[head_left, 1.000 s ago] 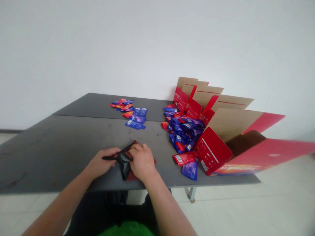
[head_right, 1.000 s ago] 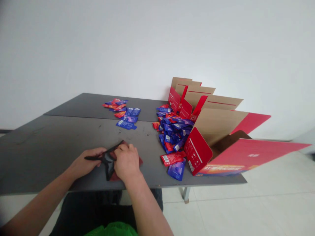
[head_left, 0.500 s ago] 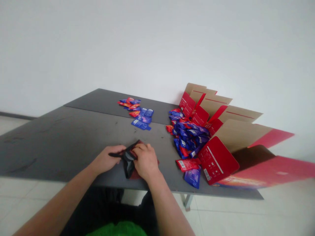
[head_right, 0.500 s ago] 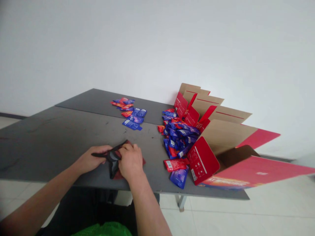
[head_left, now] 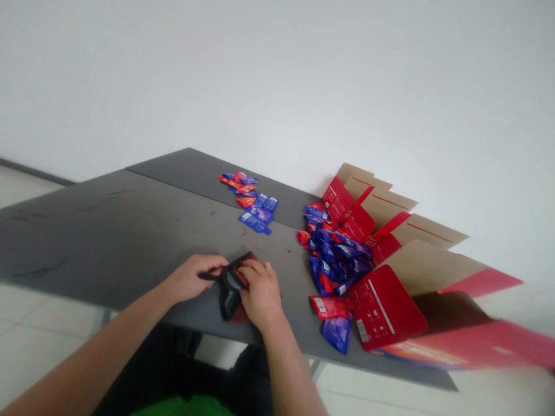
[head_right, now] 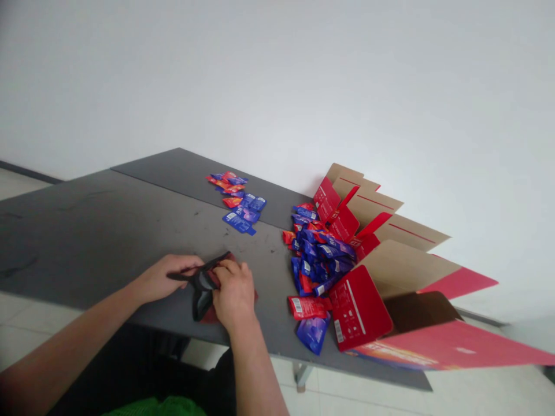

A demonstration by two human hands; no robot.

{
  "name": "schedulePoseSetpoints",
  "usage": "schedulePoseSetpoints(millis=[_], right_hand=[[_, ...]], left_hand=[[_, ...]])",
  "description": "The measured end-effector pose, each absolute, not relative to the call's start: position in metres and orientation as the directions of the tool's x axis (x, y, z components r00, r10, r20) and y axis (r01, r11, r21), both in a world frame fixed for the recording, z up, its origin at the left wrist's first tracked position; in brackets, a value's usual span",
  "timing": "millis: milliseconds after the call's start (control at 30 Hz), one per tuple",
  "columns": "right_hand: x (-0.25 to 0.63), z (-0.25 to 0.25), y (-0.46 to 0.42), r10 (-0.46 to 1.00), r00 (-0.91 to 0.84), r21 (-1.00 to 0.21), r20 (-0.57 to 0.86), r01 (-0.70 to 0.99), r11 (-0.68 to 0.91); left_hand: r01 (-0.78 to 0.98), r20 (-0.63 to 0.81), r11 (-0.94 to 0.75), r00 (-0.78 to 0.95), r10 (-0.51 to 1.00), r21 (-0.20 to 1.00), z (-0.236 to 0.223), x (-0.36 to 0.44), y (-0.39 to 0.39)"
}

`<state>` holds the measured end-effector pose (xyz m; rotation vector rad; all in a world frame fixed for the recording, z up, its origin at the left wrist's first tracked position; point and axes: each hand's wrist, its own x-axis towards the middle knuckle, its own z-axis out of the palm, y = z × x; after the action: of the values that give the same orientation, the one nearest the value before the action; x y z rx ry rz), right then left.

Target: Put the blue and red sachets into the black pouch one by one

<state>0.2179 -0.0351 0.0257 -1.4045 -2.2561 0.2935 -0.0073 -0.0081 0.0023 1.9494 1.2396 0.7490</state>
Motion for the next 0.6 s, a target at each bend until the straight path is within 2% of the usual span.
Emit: schedulePoseSetpoints(millis=[67,267,333,400,500,600], right_hand=[[0.22,0.02,-0.034,0.898,-0.357,-0.421,0.256,0.795,0.436],[0.27,0.027,-0.029,0.971,-0.111,-0.37,0.214,0.91,0.185],[0.262,0.034,-0.03,0.959,-0.119,-0.379,0.258,0.9,0.213],[0.239,0.038,-0.032,0.932,-0.204,-0.383,0.299,0.869,0.313],[0.207,0.033,-0.032,0.893,-0.372,-0.368,0.252,0.817,0.444],[0.208,0.024,-0.03,0.908,-0.354,-0.392,0.226,0.82,0.417]], left_hand=[[0.529,0.1,-0.304,0.379,0.92,0.792,0.004,-0.007,-0.009],[0.548,-0.018,-0.193,0.356,0.934,0.814,0.007,-0.003,-0.011],[0.544,-0.024,-0.188,0.359,0.933,0.817,0.005,-0.005,-0.011],[0.535,-0.004,-0.196,0.35,0.937,0.822,0.003,-0.007,-0.009],[0.488,0.072,-0.242,0.34,0.938,0.839,0.001,-0.008,-0.009],[0.514,0.061,-0.245,0.348,0.936,0.822,0.004,-0.007,-0.01]])
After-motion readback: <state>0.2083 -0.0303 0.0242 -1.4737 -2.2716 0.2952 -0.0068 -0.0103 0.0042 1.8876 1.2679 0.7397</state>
